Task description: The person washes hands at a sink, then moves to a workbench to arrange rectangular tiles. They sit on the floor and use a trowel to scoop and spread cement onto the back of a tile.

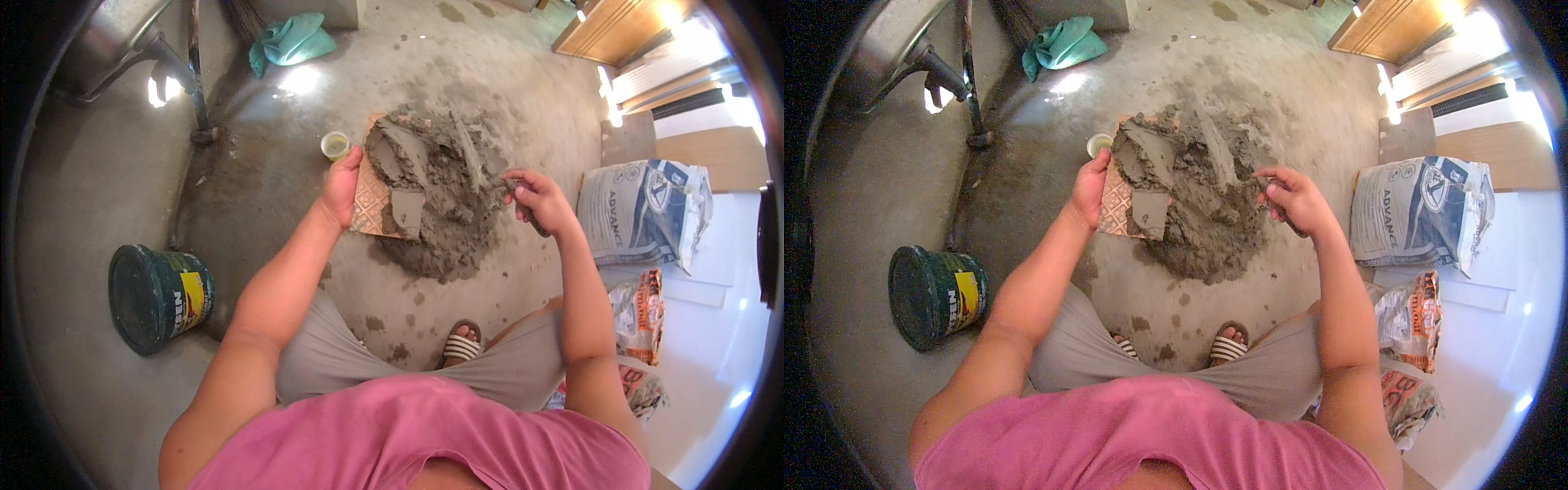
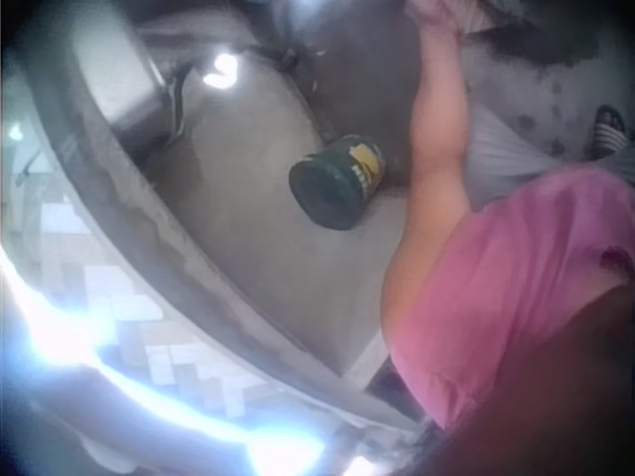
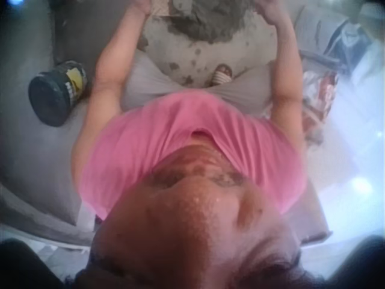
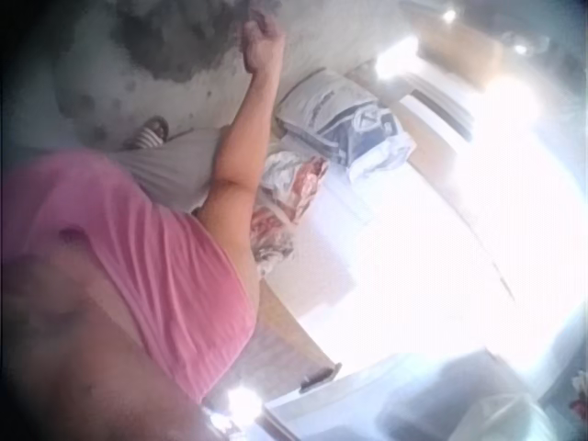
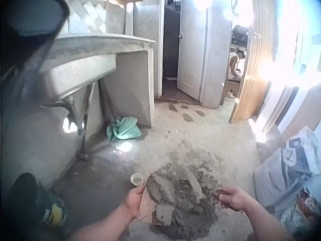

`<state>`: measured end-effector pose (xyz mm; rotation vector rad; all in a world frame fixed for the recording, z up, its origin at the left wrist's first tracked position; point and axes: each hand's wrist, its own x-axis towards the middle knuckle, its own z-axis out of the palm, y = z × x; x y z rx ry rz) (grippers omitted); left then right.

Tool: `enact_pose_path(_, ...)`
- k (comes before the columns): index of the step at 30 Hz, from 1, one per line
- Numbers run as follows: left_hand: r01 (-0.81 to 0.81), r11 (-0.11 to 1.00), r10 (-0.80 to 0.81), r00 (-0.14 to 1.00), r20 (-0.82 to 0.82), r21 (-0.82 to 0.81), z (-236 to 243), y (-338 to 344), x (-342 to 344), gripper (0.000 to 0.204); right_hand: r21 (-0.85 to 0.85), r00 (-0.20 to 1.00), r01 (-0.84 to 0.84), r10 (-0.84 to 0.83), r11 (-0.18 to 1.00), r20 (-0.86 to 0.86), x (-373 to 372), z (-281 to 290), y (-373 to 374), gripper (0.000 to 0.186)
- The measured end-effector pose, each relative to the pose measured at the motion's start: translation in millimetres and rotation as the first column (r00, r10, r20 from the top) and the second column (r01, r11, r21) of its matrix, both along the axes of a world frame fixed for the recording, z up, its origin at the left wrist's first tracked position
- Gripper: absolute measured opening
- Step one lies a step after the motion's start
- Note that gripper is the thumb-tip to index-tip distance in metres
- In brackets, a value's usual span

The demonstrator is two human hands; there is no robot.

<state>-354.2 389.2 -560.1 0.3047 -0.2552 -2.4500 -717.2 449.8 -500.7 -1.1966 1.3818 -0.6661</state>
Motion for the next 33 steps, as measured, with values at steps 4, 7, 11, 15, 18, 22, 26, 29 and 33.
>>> enact_pose_path(4,-0.079,0.996,0.079,0.997,0.0,0.051,-6,0,2,0.058,0.176,0.965,-0.079,0.031,0.981,0.26,1,-2,-5,0.033)
enact_pose_path(7,-0.116,0.993,0.112,0.984,0.138,0.023,-2,1,-2,0.055,0.194,0.938,-0.156,0.084,0.969,0.336,8,-8,-4,0.033)
enact_pose_path(11,-0.151,0.988,0.142,0.958,0.251,0.016,-1,-4,0,0.054,0.193,0.934,-0.261,0.197,0.946,0.297,17,-9,-2,0.032)
enact_pose_path(15,-0.211,0.976,0.21,0.887,0.412,-0.044,-5,-11,0,0.055,0.204,0.948,-0.29,0.252,0.935,0.195,27,0,3,0.031)
enact_pose_path(18,-0.201,0.979,0.177,0.869,0.462,0.003,27,-4,-7,0.056,0.193,0.953,-0.302,0.288,0.934,0.096,31,3,7,0.03)
enact_pose_path(22,-0.222,0.975,0.201,0.881,0.427,-0.001,28,-7,-8,0.057,0.092,0.949,-0.29,0.299,0.953,-0.101,46,8,19,0.03)
enact_pose_path(26,-0.251,0.968,0.232,0.89,0.393,-0.004,24,-10,-4,0.058,-0.192,0.817,-0.471,0.344,0.861,-0.463,55,19,25,0.032)
enact_pose_path(29,-0.274,0.962,0.262,0.903,0.339,-0.014,22,-12,-3,0.058,-0.187,0.76,-0.524,0.358,0.831,-0.542,54,25,30,0.033)
enact_pose_path(33,-0.311,0.949,0.303,0.873,0.382,-0.042,20,-17,1,0.057,-0.289,0.703,-0.534,0.227,0.795,-0.674,34,29,34,0.032)
